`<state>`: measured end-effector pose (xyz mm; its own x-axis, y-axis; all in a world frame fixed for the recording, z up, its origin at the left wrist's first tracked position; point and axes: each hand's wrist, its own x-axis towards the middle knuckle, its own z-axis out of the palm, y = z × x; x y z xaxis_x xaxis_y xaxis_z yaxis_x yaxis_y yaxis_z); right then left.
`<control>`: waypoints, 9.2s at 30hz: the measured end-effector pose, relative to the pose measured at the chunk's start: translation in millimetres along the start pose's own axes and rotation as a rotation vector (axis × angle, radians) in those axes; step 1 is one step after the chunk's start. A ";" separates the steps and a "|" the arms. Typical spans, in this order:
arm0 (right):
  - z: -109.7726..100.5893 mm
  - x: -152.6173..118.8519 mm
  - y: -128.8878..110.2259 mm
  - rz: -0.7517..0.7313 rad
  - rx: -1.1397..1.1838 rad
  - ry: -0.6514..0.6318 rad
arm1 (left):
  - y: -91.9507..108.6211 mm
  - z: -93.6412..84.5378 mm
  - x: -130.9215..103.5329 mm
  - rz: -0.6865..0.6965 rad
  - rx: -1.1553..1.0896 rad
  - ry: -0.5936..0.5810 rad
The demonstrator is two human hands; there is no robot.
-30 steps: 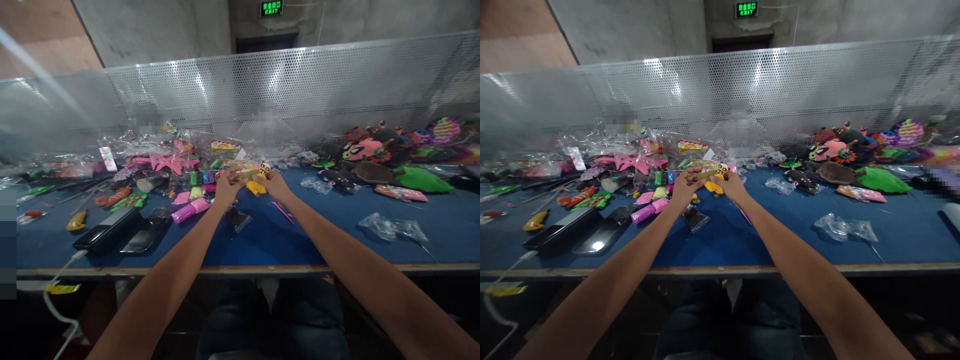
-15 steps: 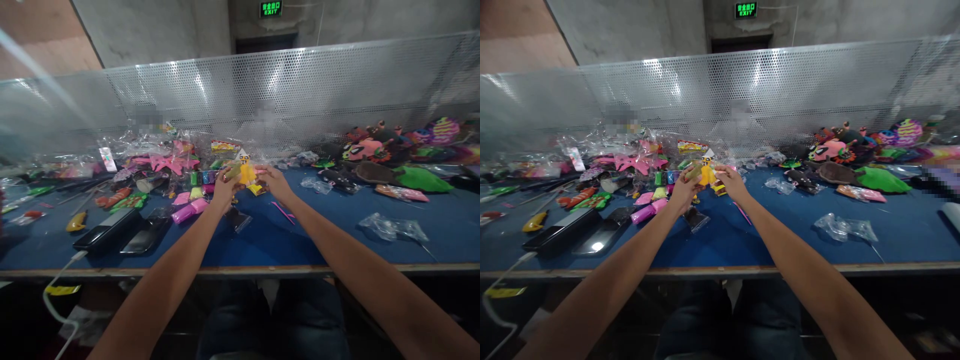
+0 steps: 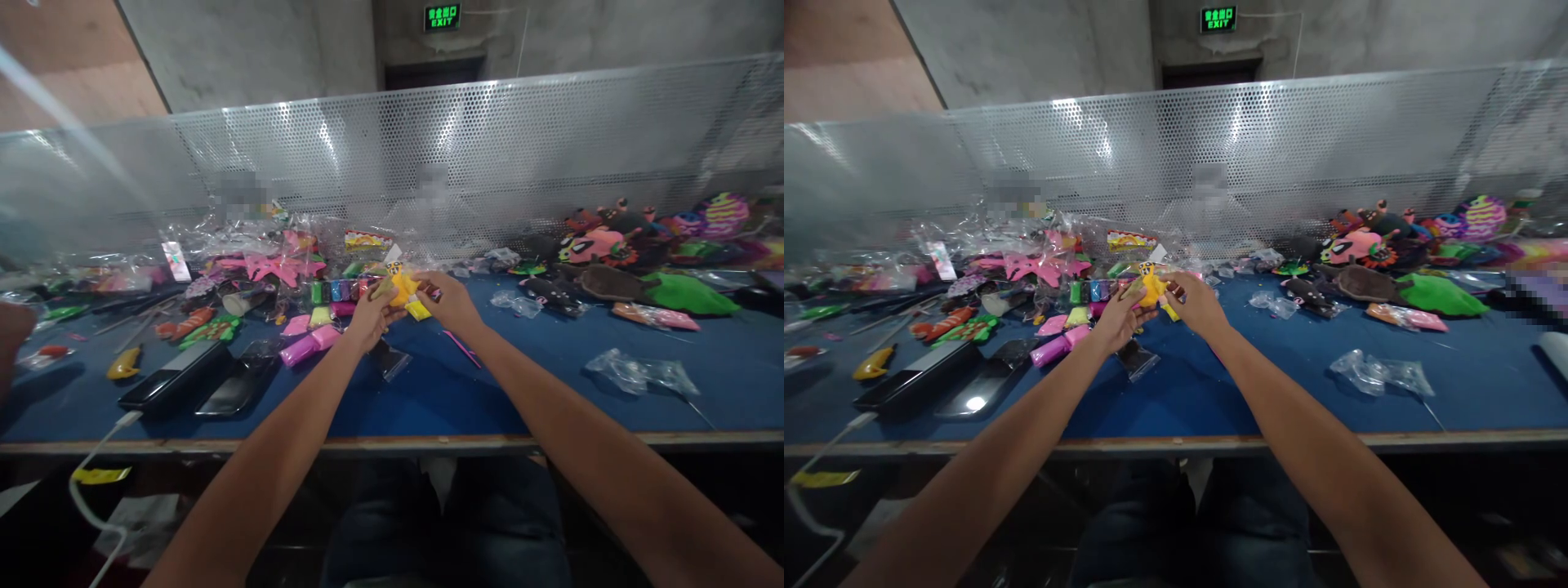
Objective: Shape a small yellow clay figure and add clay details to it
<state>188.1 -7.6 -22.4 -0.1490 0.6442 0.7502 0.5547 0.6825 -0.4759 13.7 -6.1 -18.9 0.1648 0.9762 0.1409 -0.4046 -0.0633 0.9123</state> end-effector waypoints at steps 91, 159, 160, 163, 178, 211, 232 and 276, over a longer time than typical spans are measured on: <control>3.8 0.1 -5.5 0.045 0.144 0.079 | 7.2 4.3 -8.2 -0.068 -0.008 -0.076; -0.1 2.0 -6.3 0.523 0.615 -0.131 | 3.1 -4.9 3.2 0.146 0.293 -0.090; -0.6 2.1 -6.4 0.526 0.616 -0.140 | 3.1 -5.1 3.4 0.143 0.300 -0.100; -0.8 2.6 -6.3 0.533 0.613 -0.133 | 2.6 -5.7 4.1 0.132 0.317 -0.071; -5.6 3.6 -8.1 0.823 1.056 -0.047 | 8.3 -10.5 7.2 0.538 0.425 -0.053; -0.3 1.5 -22.2 0.788 1.075 -0.042 | 8.7 1.0 -14.2 0.871 0.650 0.017; 1.1 1.5 -17.9 0.608 0.960 -0.031 | 2.6 -5.5 7.6 0.528 0.493 0.078; 1.6 -0.3 3.7 0.570 0.593 -0.125 | -7.7 -18.4 14.0 0.188 0.440 -0.096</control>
<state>188.9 -4.7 -25.1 -0.0852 0.9560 0.2809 0.0550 0.2860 -0.9567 2.5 11.9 -31.0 0.2155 0.9172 0.3351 -0.0199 -0.3389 0.9406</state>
